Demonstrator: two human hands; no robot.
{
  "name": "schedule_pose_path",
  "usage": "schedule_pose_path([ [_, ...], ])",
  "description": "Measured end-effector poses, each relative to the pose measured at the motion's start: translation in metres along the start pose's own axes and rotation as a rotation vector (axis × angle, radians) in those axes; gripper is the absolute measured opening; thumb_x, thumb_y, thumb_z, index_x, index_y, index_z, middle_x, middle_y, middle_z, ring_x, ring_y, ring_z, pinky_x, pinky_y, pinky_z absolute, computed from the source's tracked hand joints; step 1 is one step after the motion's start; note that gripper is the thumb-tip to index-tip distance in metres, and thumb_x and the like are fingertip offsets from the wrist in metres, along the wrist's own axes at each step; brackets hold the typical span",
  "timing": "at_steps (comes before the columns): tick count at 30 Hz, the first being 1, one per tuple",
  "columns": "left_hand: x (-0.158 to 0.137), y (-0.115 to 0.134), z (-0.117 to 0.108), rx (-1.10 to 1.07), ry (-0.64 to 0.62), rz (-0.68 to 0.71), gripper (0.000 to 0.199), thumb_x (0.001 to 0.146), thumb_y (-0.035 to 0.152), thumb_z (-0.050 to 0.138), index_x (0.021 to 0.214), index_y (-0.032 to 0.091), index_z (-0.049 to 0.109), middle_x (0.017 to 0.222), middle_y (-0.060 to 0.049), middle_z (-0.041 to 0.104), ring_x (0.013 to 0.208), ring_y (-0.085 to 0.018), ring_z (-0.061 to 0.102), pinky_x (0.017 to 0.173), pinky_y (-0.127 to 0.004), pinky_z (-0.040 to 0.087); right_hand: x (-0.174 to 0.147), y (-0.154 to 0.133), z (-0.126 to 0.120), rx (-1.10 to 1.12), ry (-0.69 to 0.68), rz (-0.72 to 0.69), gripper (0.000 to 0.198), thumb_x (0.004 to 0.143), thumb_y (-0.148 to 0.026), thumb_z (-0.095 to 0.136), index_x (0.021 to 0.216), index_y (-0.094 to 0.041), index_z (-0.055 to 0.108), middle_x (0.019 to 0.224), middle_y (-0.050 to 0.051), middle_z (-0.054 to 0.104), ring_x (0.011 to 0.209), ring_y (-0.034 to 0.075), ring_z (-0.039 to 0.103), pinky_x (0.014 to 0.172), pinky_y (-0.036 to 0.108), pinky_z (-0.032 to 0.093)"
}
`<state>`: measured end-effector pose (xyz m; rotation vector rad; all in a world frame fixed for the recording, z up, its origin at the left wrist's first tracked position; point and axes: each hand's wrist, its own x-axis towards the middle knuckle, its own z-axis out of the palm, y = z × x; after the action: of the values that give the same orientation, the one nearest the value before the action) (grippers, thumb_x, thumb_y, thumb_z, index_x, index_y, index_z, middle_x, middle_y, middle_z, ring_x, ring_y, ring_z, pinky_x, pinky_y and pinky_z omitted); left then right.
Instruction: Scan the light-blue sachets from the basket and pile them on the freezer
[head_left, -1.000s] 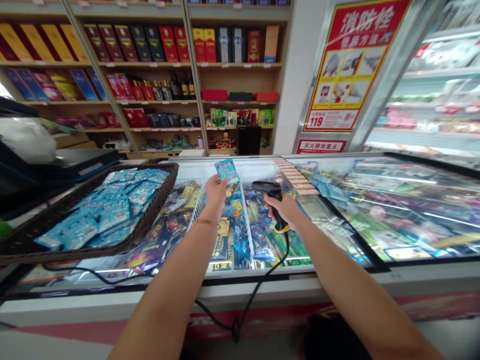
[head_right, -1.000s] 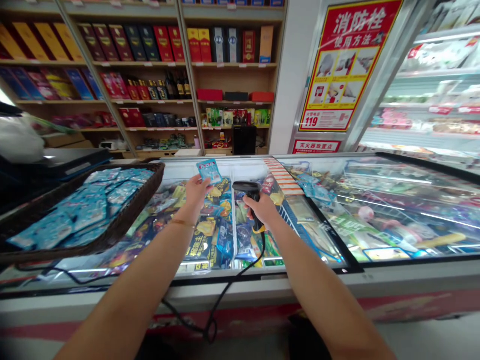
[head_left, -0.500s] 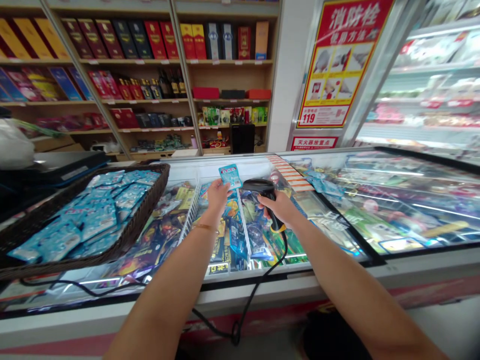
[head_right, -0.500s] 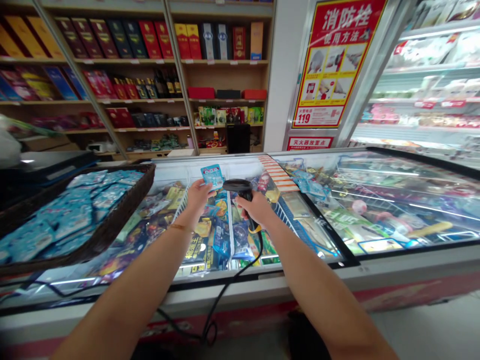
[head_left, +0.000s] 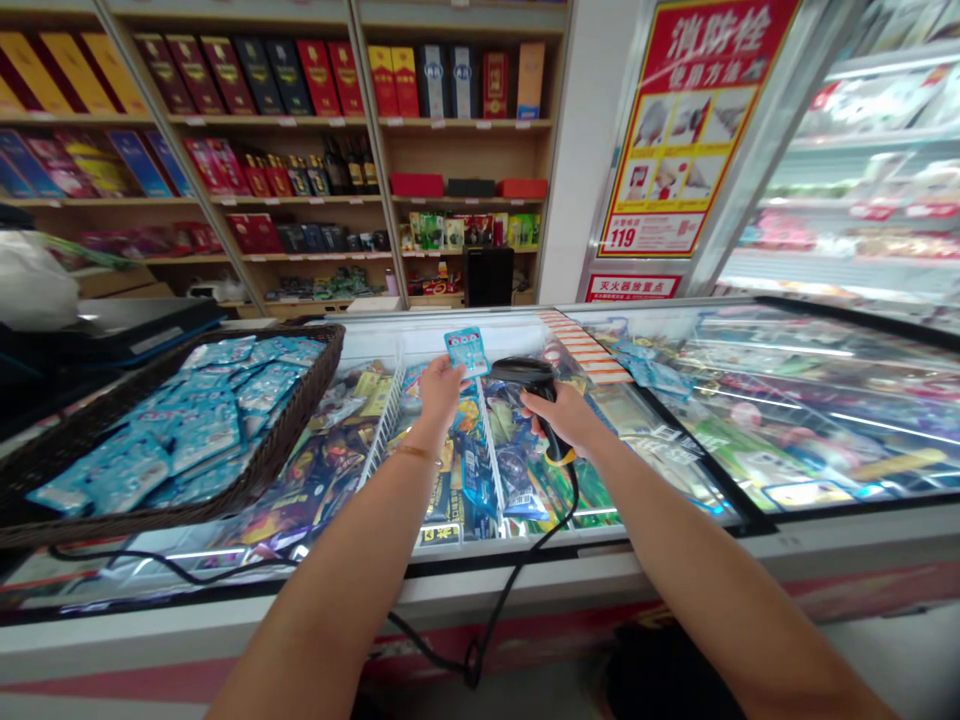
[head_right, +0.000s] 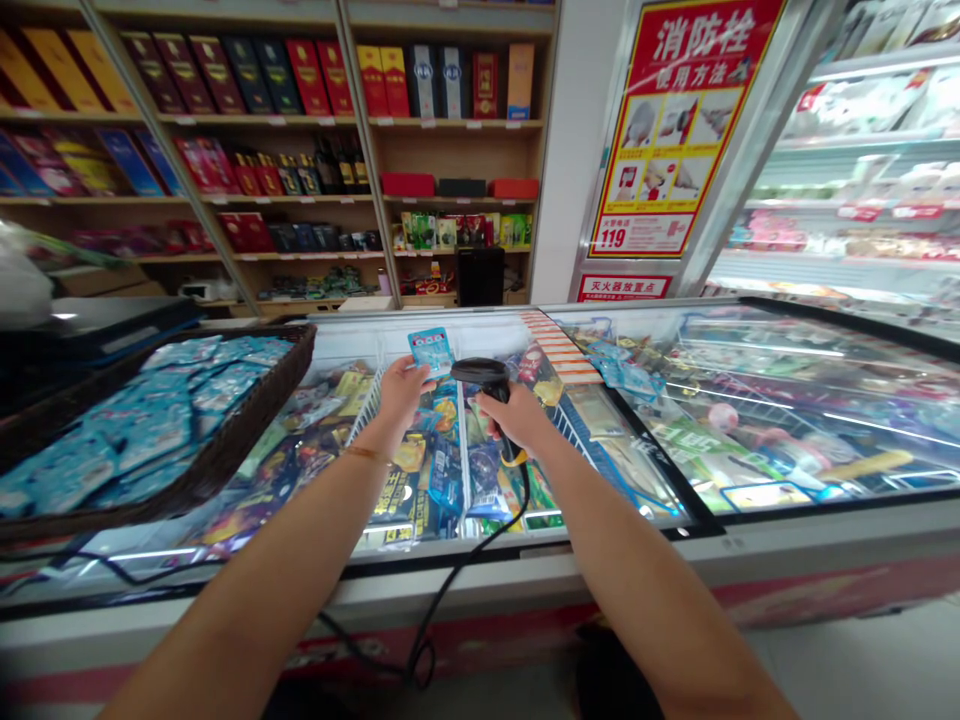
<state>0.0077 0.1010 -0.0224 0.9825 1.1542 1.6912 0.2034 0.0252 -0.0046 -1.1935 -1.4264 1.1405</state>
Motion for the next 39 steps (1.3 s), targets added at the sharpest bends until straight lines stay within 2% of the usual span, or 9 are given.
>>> schedule_pose_path([
  [5,0.0,0.0,0.001,0.002,-0.004,-0.001,0.021,0.074,0.011,0.069,0.093,0.015,0.064,0.076,-0.002,0.07,0.078,-0.018,0.071,0.082,-0.039,0.06,-0.004,-0.006,0.0,-0.02,0.013,0.013,0.022,0.083,-0.027,0.068,0.068,-0.016,0.057,0.046,0.001,0.059,0.035,0.01,0.049,0.038,0.022,0.041],
  [15,-0.01,-0.002,0.005,0.001,0.038,-0.048,0.021,0.073,0.011,0.07,0.093,0.016,0.063,0.076,-0.001,0.069,0.082,-0.019,0.072,0.084,-0.037,0.06,0.001,-0.004,-0.004,0.048,0.004,0.01,0.02,0.082,-0.029,0.069,0.071,-0.017,0.057,0.053,0.002,0.063,0.037,0.011,0.052,0.039,0.023,0.043],
  [20,-0.01,-0.008,0.023,-0.026,0.001,-0.08,0.019,0.071,0.012,0.073,0.087,0.016,0.063,0.074,0.0,0.066,0.075,-0.014,0.068,0.082,-0.035,0.061,-0.002,-0.015,-0.013,0.097,-0.01,0.008,0.021,0.082,-0.032,0.07,0.074,-0.017,0.057,0.057,0.001,0.064,0.038,0.01,0.053,0.039,0.023,0.044],
  [22,-0.01,-0.008,0.04,-0.019,-0.019,-0.117,0.019,0.07,0.011,0.075,0.083,0.016,0.063,0.071,0.0,0.064,0.072,-0.014,0.067,0.081,-0.036,0.062,-0.004,-0.021,-0.023,0.116,0.036,0.021,0.019,0.081,-0.03,0.071,0.076,-0.017,0.058,0.059,0.0,0.064,0.038,0.01,0.053,0.038,0.022,0.044],
  [25,-0.016,-0.006,0.08,-0.028,-0.07,-0.184,0.02,0.069,0.007,0.077,0.082,0.015,0.064,0.07,0.0,0.063,0.07,-0.013,0.067,0.082,-0.038,0.062,-0.01,-0.027,-0.052,0.122,0.136,0.029,0.017,0.081,-0.027,0.072,0.077,-0.017,0.058,0.06,0.0,0.064,0.038,0.01,0.054,0.037,0.022,0.044],
  [29,-0.034,-0.01,0.149,-0.055,-0.192,-0.286,0.018,0.073,0.002,0.072,0.084,0.015,0.066,0.076,-0.003,0.067,0.075,-0.016,0.07,0.086,-0.038,0.061,-0.023,-0.024,-0.112,0.101,0.304,0.08,0.016,0.083,-0.026,0.071,0.077,-0.016,0.06,0.057,0.001,0.063,0.038,0.01,0.053,0.037,0.022,0.044],
  [34,-0.059,-0.031,0.232,-0.089,-0.311,-0.367,0.019,0.07,0.001,0.075,0.078,0.014,0.064,0.085,-0.007,0.07,0.093,-0.023,0.072,0.09,-0.041,0.06,-0.047,-0.017,-0.179,0.105,0.482,0.12,0.016,0.084,-0.022,0.071,0.075,-0.016,0.059,0.058,0.001,0.064,0.039,0.01,0.054,0.037,0.022,0.045],
  [37,-0.07,-0.045,0.267,-0.099,-0.32,-0.428,0.02,0.071,0.001,0.075,0.078,0.014,0.062,0.087,-0.007,0.069,0.094,-0.022,0.071,0.089,-0.04,0.06,-0.059,-0.015,-0.202,0.112,0.543,0.113,0.016,0.083,-0.021,0.072,0.075,-0.016,0.058,0.059,0.001,0.064,0.039,0.01,0.054,0.036,0.022,0.044],
  [39,-0.077,-0.053,0.28,-0.094,-0.344,-0.443,0.019,0.073,0.001,0.074,0.08,0.014,0.062,0.088,-0.007,0.068,0.095,-0.021,0.071,0.089,-0.038,0.06,-0.065,-0.013,-0.21,0.106,0.569,0.112,0.016,0.083,-0.021,0.072,0.075,-0.016,0.059,0.059,0.001,0.064,0.039,0.01,0.055,0.036,0.022,0.045],
])
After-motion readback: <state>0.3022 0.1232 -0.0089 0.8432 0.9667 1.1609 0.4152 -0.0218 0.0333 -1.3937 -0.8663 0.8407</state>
